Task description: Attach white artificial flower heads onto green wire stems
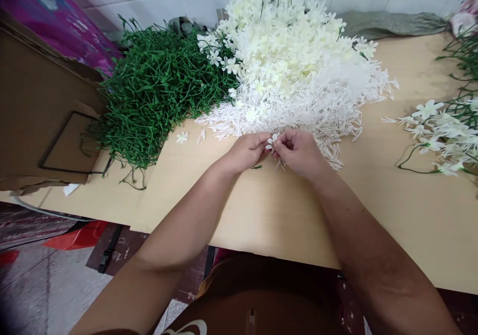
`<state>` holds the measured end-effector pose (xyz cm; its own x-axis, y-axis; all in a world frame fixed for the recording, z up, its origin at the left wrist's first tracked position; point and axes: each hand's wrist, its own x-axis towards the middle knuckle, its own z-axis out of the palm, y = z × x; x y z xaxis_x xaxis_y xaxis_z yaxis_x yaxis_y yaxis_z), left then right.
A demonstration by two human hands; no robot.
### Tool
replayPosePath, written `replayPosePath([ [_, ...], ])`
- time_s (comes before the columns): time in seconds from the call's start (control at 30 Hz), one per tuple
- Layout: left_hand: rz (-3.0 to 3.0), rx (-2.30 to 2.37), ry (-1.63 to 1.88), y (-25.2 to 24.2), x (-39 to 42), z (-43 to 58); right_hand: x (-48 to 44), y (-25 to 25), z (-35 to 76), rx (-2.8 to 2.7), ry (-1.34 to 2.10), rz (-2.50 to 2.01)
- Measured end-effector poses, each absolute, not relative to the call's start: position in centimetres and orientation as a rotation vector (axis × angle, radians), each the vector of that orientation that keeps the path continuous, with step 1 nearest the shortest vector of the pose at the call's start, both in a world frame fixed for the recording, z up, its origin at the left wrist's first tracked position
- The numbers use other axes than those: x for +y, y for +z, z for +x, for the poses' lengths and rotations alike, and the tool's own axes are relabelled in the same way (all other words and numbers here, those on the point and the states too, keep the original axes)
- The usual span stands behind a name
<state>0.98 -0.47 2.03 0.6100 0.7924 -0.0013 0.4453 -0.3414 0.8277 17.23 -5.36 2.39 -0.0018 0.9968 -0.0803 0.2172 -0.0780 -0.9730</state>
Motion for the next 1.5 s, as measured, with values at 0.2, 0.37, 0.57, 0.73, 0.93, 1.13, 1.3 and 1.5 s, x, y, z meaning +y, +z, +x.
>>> replayPosePath([
  [0.2,1.768,0.840,0.631,1.5,-0.8,0.9,-5.2,2.5,18.0,-1.262,1.345,-1.290],
  [0.37,1.751,0.794,0.595,2.0,-1.1,0.5,-5.1,2.7,17.9,-1.228,1.371,-1.272],
  [0.57,1.807,0.830,0.536,2.6,-1.1,0.3,-5.1,2.6,17.9,-1.117,1.405,-1.235],
  [0.73,1.819,0.738,0.593,2.3,-0.8,0.4,-5.0,2.5,18.2,-1.101,1.450,-1.215],
  [0.93,1.861,0.749,0.647,1.8,-0.6,0.7,-4.9,2.5,18.3,-1.106,1.467,-1.185],
  [1.13,1.935,0.759,0.612,1.8,-0.8,0.6,-5.1,2.3,18.3,-1.127,1.471,-1.140],
  [1.3,2.049,0.792,0.597,2.5,-1.1,0.3,-5.1,2.4,18.3,-1.131,1.478,-1.167],
  [1.5,2.046,0.769,0.600,2.6,-1.2,0.4,-5.0,2.8,18.5,-1.133,1.508,-1.181],
])
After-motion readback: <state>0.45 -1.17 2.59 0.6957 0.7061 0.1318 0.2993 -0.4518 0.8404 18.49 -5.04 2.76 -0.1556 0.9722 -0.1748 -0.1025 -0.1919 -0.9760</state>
